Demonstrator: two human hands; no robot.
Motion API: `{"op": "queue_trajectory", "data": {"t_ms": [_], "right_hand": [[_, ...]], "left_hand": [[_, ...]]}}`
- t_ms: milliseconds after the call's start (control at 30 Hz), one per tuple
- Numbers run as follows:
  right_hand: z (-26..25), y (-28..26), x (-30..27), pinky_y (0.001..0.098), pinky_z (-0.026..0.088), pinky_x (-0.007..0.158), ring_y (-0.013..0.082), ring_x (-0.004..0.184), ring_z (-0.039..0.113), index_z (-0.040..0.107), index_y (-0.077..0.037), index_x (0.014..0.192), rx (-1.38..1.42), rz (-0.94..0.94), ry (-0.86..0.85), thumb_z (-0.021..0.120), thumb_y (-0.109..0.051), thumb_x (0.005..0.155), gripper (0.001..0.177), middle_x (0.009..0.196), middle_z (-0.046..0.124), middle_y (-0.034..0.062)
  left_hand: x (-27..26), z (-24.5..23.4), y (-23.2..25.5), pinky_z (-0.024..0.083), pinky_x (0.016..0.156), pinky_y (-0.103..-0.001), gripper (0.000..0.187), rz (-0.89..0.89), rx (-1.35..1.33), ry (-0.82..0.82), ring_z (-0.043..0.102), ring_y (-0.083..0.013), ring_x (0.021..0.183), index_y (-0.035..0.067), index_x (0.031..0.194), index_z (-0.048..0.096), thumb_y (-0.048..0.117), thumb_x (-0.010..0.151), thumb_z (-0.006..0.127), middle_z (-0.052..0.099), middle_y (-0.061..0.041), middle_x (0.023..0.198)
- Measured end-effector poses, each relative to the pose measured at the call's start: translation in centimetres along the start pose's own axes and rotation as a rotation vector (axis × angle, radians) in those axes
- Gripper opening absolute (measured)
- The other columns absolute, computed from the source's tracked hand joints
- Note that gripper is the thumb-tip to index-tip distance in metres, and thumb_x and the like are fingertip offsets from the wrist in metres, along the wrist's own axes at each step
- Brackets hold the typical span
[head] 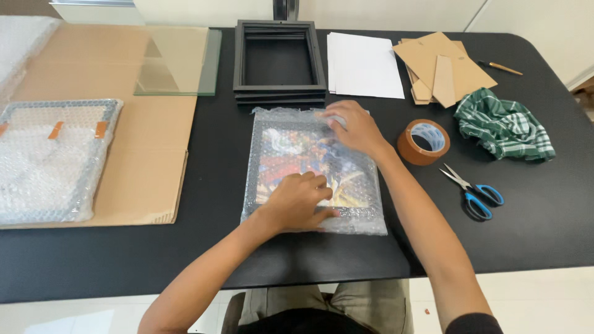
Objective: The person wraps a framed picture in bubble wrap and secures it with tape using scissors to cut the tape.
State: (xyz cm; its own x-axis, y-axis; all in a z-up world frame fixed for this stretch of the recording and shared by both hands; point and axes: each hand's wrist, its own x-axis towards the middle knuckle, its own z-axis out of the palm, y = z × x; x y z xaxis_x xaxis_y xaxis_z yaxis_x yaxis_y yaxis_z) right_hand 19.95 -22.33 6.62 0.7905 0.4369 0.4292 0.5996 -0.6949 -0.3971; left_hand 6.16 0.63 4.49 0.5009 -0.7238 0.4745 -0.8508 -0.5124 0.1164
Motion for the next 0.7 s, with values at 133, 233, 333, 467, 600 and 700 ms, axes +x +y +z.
{"op": "queue_trajectory", "data": {"t_ms": [133,233,333,467,600,700], "right_hand": [[2.8,1.8,5.8,0.0565,0.049,0.108,0.0459,0.123,0.066,0.068,0.002,0.133,0.004,0.094,-0.193,0.068,-0.014,0.098,0.038,0.125,0.072,0.0258],[4.6,3.2,8.1,0.0578,0.049,0.105,0.0381,0.117,0.069,0.069,-0.012,0.134,-0.083,0.293,-0.401,0.071,-0.028,0.093,0.044,0.12,0.074,0.0126],[3.9,2.6,9.9,0.0496,0.04,0.106,0.0233,0.112,0.067,0.068,-0.021,0.132,-0.082,0.448,-0.651,0.068,-0.034,0.096,0.039,0.108,0.077,-0.0025],[3.9,2.3,10.0,0.0449,0.043,0.092,0.0168,0.097,0.07,0.08,-0.017,0.087,-0.019,0.398,-0.617,0.069,-0.018,0.087,0.011,0.1,0.081,-0.0058],[2.8,0.0,8.2,0.0405,0.055,0.067,0.0194,0.077,0.07,0.081,-0.016,0.084,-0.149,0.247,-0.436,0.075,-0.014,0.094,0.011,0.083,0.077,-0.0024],[2.7,-0.6,6.2,0.047,0.056,0.072,0.0279,0.091,0.071,0.082,-0.015,0.111,-0.212,0.19,-0.423,0.065,-0.023,0.104,0.019,0.113,0.075,0.0045]], "left_hand": [[-0.7,1.8,-2.2,0.056,0.067,-0.049,0.032,0.068,-0.147,-0.126,0.067,-0.0369,0.08,0.016,0.089,0.069,0.047,0.082,0.073,0.064,-0.009,0.086],[-1.7,0.8,0.0,0.052,0.076,-0.041,0.035,0.11,-0.139,-0.221,0.066,-0.0275,0.085,0.023,0.089,0.07,0.057,0.082,0.068,0.063,-0.002,0.084],[-2.2,0.4,1.4,0.044,0.072,-0.042,0.068,0.268,-0.037,-0.342,0.06,-0.0265,0.082,0.014,0.101,0.071,0.079,0.09,0.052,0.063,-0.005,0.09],[-2.4,0.0,3.0,0.039,0.068,-0.037,0.021,0.332,0.177,-0.117,0.054,-0.0235,0.075,0.016,0.091,0.062,0.027,0.08,0.077,0.056,-0.003,0.084],[-2.6,0.5,4.0,0.037,0.063,-0.035,0.021,0.354,0.285,-0.016,0.047,-0.0202,0.067,0.016,0.078,0.058,0.007,0.097,0.062,0.053,-0.003,0.073],[-2.8,1.0,4.4,0.042,0.065,-0.035,0.024,0.342,0.365,-0.01,0.051,-0.0214,0.071,0.015,0.075,0.063,0.003,0.095,0.064,0.057,-0.005,0.07]]}}
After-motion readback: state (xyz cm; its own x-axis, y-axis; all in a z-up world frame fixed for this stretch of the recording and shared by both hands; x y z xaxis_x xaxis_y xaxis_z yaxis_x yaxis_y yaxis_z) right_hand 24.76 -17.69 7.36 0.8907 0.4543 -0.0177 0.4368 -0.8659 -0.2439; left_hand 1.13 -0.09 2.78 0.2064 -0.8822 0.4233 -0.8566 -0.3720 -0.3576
